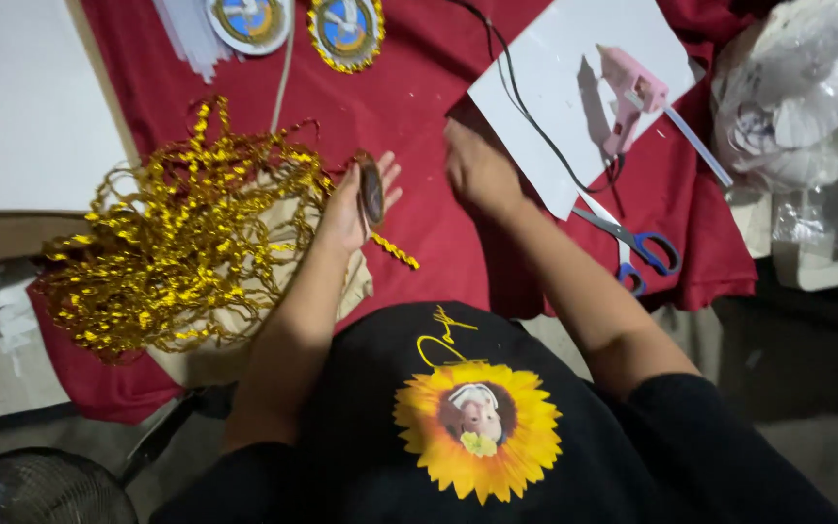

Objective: The person is using a hot glue gun to apply decorative gold trim around the perimeter of printed circular badges.

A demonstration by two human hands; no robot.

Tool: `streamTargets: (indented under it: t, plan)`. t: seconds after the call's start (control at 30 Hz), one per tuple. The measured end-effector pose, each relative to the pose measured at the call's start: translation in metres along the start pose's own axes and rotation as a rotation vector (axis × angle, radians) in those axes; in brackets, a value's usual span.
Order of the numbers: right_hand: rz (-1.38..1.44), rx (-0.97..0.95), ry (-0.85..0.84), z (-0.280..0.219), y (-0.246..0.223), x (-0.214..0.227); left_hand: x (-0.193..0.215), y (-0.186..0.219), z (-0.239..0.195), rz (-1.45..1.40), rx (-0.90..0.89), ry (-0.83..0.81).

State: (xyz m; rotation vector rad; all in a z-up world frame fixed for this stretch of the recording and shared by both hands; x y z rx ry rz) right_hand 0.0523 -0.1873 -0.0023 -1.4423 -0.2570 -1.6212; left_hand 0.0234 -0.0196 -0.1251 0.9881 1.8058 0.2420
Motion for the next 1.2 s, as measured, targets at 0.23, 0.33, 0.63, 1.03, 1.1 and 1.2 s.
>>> streamTargets:
  t: [0.23, 0.33, 0.63, 1.03, 1.1, 1.2]
  plan:
    - [0.725, -0.635, 0.152, -0.009, 0.022, 0.014, -0.014, 0.016, -0.008, 0.653, -0.128, 0.345]
    - [1.187, -0.838, 0.056, -0.029, 0.017, -0.010, -0.047, 0.044, -0.024, 1.089, -0.222, 0.401]
    - [1.458, -1.093, 0.588, -0.097, 0.050, -0.003, -0.060, 0.020, 0.015, 0.892, 0.010, -0.023]
    - [1.722, -0.935, 0.337, -0.073, 0.084, -0.029, -0.105, 0.016, 0.046, 1.737, -0.255, -0.333]
    - [1.720, -1.018, 0.414, -0.071, 0.076, -0.009, -0.104, 0.017, 0.062, 1.816, -0.141, -0.344]
    - [1.424, -0.902, 0.466, -0.082, 0.081, -0.003, -0.136, 0.043, 0.067, 2.000, -0.239, -0.331]
Point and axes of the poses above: each hand's wrist, its own z-axis towards the middle knuckle, its own x-axis out of the back of the hand, y = z × x, the point moved 9 cm from there along z, towards the middle knuckle, and after that the axes turned 12 degrees about z, right-handed, at the moved point
